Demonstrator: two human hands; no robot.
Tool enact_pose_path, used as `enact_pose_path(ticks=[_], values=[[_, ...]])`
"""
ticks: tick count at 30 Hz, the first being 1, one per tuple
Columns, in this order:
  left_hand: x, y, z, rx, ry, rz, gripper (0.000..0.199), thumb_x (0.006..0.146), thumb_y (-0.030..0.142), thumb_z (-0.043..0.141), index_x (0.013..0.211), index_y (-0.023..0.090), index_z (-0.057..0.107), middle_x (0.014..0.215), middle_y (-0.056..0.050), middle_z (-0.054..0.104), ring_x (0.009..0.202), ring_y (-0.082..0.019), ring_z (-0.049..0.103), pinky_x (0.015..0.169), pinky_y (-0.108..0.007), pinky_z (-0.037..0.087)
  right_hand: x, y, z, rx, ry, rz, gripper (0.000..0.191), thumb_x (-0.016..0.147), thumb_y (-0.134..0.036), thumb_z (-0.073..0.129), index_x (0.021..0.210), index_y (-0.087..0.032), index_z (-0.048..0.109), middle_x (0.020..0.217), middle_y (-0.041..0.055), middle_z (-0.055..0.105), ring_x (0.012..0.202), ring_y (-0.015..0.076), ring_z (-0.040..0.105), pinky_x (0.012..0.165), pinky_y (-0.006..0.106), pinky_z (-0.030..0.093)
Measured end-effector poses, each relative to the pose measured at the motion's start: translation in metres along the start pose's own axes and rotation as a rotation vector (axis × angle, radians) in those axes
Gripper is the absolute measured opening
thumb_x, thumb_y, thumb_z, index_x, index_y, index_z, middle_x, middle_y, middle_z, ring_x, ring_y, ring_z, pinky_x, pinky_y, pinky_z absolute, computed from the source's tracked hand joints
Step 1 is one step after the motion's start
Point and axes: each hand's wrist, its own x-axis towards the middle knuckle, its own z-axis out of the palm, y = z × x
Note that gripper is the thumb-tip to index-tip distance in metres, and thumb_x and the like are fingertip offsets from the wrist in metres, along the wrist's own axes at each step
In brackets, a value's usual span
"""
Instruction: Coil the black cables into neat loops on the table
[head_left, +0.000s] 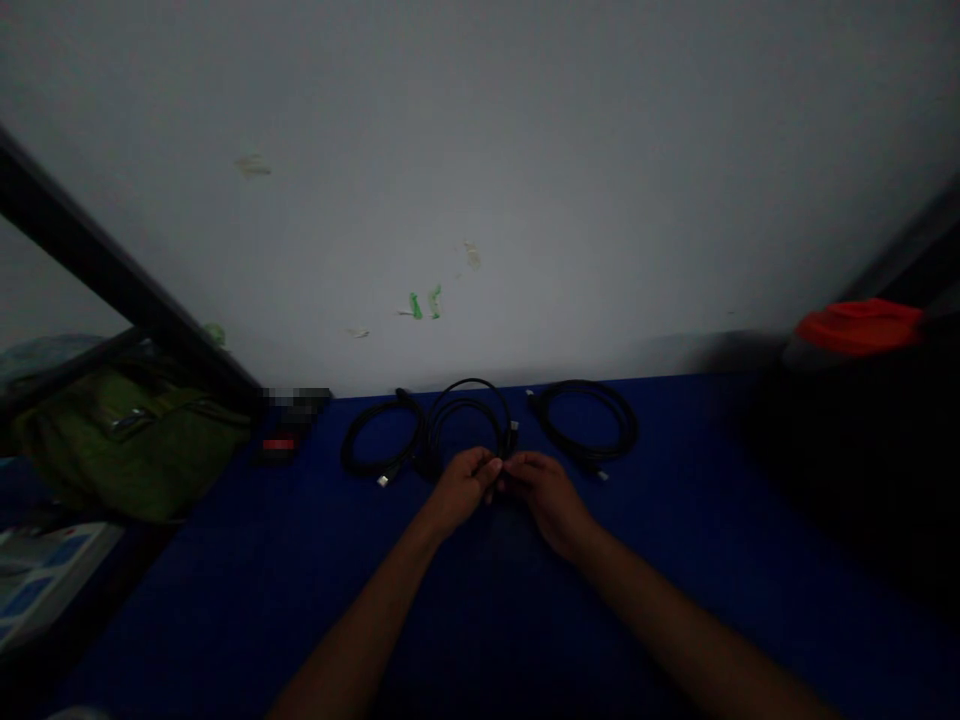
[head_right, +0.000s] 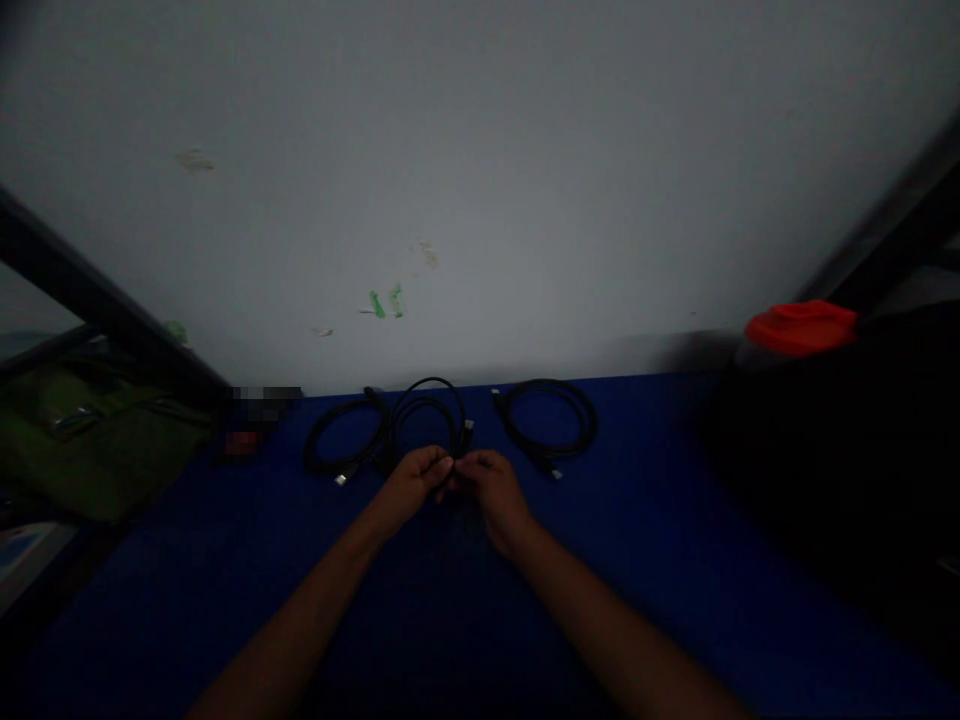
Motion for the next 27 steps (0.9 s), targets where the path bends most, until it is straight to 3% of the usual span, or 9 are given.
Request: enact_pose_path(ticks=[3, 7, 9, 13, 16, 21, 27], values=[[0.0, -0.001, -0.002, 0.038, -0.007, 0.037, 0.032, 0.079, 0.046, 0.047, 0.068, 0.015, 0.049, 0.051, 0.004, 0.046, 0.047, -0.009, 0.04, 0.051, -0.022, 0.031, -0.001, -0.007, -0.001, 0.166, -0.099, 0.14, 0.013, 0.06, -0.024, 0.066, 0.058, -0.014, 0.058, 0.062, 0.0009, 0.057, 0.063, 0.0129, 0.055, 0.07, 0.029, 0.044], [0.0, 0.0, -0.003, 0.032, -0.01, 0.041, 0.033, 0.079, 0.046, 0.046, 0.067, 0.015, 0.048, 0.053, 0.004, 0.046, 0.046, -0.009, 0.039, 0.05, -0.022, 0.031, 0.004, -0.012, -0.01, 0.03, -0.173, 0.126, 0.016, 0.064, -0.028, 0.066, 0.062, -0.013, 0.059, 0.066, 0.0025, 0.06, 0.066, 0.0132, 0.057, 0.072, 0.029, 0.044], [0.0, 0.001, -0.002, 0.012, -0.012, 0.043, 0.034, 0.079, 0.047, 0.046, 0.066, 0.016, 0.048, 0.055, 0.003, 0.047, 0.046, -0.008, 0.038, 0.05, -0.022, 0.031, 0.007, -0.014, -0.016, -0.152, -0.188, 0.015, 0.017, 0.069, -0.031, 0.063, 0.066, -0.015, 0.057, 0.066, 0.0016, 0.059, 0.065, 0.013, 0.056, 0.069, 0.029, 0.045], [0.001, 0.002, -0.002, -0.011, -0.01, 0.036, 0.035, 0.079, 0.048, 0.046, 0.065, 0.016, 0.048, 0.055, 0.003, 0.047, 0.045, -0.008, 0.038, 0.05, -0.022, 0.03, 0.007, -0.022, -0.026, -0.701, -0.085, -0.488, 0.009, 0.077, -0.025, 0.055, 0.082, -0.017, 0.056, 0.076, 0.0022, 0.056, 0.067, 0.0135, 0.053, 0.063, 0.028, 0.043], [0.001, 0.002, -0.002, -0.022, -0.006, 0.028, 0.034, 0.079, 0.046, 0.046, 0.065, 0.016, 0.047, 0.055, 0.003, 0.046, 0.045, -0.008, 0.038, 0.05, -0.022, 0.03, 0.004, -0.026, -0.028, -1.002, -0.149, -0.764, 0.011, 0.082, -0.019, 0.049, 0.091, -0.018, 0.055, 0.084, 0.0053, 0.055, 0.072, 0.0143, 0.053, 0.066, 0.028, 0.044], [0.001, 0.0, -0.002, -0.045, -0.002, 0.023, 0.034, 0.078, 0.046, 0.048, 0.066, 0.015, 0.048, 0.055, 0.003, 0.047, 0.045, -0.008, 0.037, 0.049, -0.023, 0.029, 0.002, -0.021, -0.028, -1.265, -0.229, -0.878, 0.013, 0.086, -0.018, 0.046, 0.093, -0.018, 0.057, 0.087, 0.0077, 0.056, 0.076, 0.0156, 0.055, 0.068, 0.027, 0.047], [0.001, 0.001, -0.001, -0.057, -0.01, 0.018, 0.036, 0.077, 0.049, 0.048, 0.065, 0.015, 0.048, 0.055, 0.003, 0.046, 0.044, -0.008, 0.036, 0.049, -0.023, 0.029, 0.005, -0.014, -0.029, -1.337, -0.216, -0.965, 0.017, 0.087, -0.017, 0.042, 0.089, -0.017, 0.059, 0.083, 0.0083, 0.058, 0.076, 0.0157, 0.056, 0.067, 0.027, 0.048]])
